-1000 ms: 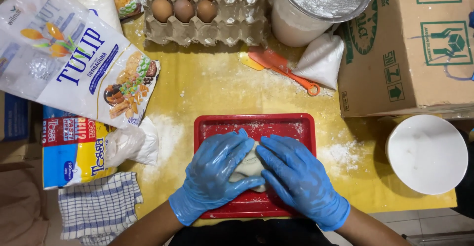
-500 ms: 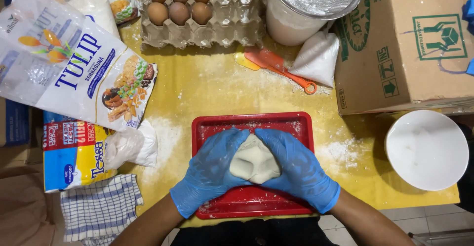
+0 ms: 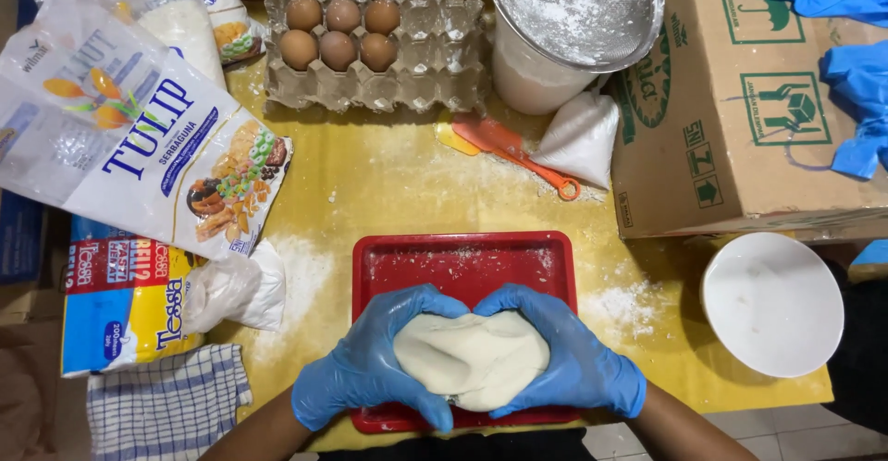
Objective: Kneading a ball of dough in a red tray on a table with baking ingredients nearby.
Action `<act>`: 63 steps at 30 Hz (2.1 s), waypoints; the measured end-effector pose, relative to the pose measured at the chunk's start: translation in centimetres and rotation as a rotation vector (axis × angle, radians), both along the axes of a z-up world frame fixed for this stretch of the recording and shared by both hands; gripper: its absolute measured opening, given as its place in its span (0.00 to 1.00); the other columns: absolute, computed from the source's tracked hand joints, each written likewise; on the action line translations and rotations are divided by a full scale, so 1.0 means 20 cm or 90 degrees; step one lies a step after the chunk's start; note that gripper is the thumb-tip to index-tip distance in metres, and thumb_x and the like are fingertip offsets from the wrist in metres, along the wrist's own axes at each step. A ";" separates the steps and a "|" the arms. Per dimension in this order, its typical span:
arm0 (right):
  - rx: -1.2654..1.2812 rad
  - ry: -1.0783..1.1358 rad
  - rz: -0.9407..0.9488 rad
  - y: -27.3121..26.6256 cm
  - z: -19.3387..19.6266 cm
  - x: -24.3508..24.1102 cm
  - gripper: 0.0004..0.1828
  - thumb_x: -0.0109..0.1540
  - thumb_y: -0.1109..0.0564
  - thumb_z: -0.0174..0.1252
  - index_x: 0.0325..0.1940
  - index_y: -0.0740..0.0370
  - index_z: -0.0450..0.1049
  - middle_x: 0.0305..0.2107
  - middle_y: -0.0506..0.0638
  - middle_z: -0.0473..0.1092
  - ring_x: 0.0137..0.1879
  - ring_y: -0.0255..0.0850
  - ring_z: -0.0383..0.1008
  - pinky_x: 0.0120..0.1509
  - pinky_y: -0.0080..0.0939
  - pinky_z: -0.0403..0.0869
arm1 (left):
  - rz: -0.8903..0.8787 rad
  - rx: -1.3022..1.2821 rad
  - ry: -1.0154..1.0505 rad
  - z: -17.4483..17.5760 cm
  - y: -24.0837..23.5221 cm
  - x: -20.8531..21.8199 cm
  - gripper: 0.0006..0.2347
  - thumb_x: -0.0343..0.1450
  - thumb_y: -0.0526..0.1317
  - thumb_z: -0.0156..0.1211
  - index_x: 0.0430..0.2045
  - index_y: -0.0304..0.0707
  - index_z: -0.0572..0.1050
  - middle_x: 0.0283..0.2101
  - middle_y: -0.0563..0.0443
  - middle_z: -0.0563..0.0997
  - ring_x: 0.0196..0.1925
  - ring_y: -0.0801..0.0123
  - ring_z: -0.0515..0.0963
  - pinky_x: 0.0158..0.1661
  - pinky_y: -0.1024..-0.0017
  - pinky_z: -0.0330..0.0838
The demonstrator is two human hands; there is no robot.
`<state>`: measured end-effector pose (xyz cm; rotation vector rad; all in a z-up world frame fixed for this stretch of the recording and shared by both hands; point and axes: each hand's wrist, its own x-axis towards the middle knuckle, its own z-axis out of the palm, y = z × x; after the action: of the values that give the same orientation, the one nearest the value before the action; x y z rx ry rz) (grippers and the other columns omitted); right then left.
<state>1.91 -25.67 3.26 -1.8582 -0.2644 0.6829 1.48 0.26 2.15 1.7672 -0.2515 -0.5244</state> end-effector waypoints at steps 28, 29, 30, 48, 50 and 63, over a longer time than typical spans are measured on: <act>0.060 -0.328 -0.041 0.14 0.13 -0.08 0.50 0.67 0.20 0.33 0.76 0.62 0.51 0.74 0.63 0.53 0.80 0.56 0.55 0.83 0.61 0.57 | 0.172 -0.271 -0.054 0.12 -0.21 -0.09 0.26 0.67 0.62 0.52 0.38 0.35 0.77 0.40 0.46 0.83 0.43 0.63 0.83 0.48 0.64 0.79; 0.070 -0.234 -0.008 0.11 0.14 -0.08 0.59 0.61 0.14 0.39 0.75 0.66 0.52 0.71 0.61 0.59 0.77 0.54 0.62 0.78 0.59 0.64 | 0.200 -0.212 -0.117 0.12 -0.19 -0.08 0.24 0.67 0.59 0.52 0.38 0.35 0.78 0.42 0.46 0.84 0.44 0.62 0.84 0.47 0.66 0.79; 0.070 -0.233 -0.008 0.09 0.12 -0.11 0.59 0.61 0.14 0.39 0.75 0.66 0.52 0.71 0.61 0.59 0.77 0.54 0.62 0.78 0.59 0.64 | 0.200 -0.212 -0.116 0.12 -0.19 -0.06 0.24 0.67 0.59 0.52 0.38 0.35 0.78 0.42 0.46 0.84 0.44 0.62 0.84 0.47 0.66 0.79; -0.157 -0.682 -0.031 0.01 -0.19 -0.07 0.22 0.59 0.49 0.70 0.54 0.59 0.78 0.44 0.53 0.75 0.51 0.55 0.77 0.59 0.56 0.78 | 0.128 0.091 -0.632 -0.02 -0.18 -0.06 0.30 0.60 0.63 0.71 0.39 0.31 0.79 0.34 0.42 0.78 0.38 0.49 0.79 0.48 0.60 0.77; -0.180 -0.626 -0.001 -0.02 -0.19 -0.07 0.24 0.60 0.52 0.67 0.59 0.59 0.75 0.49 0.54 0.73 0.56 0.55 0.75 0.61 0.57 0.76 | 0.051 0.082 -0.593 0.09 -0.15 -0.07 0.25 0.68 0.45 0.72 0.47 0.15 0.74 0.40 0.26 0.75 0.45 0.33 0.76 0.54 0.51 0.74; -0.142 -0.659 0.063 -0.01 -0.09 -0.13 0.28 0.65 0.49 0.63 0.64 0.66 0.68 0.52 0.61 0.72 0.54 0.57 0.73 0.62 0.56 0.74 | -0.020 0.100 -0.592 -0.01 -0.02 -0.10 0.25 0.70 0.51 0.70 0.55 0.33 0.74 0.56 0.39 0.80 0.59 0.45 0.80 0.64 0.50 0.73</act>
<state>-0.74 -25.91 1.47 -2.2878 -0.9730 -0.2662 -0.45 -0.18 1.92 2.0607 -0.8977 0.3077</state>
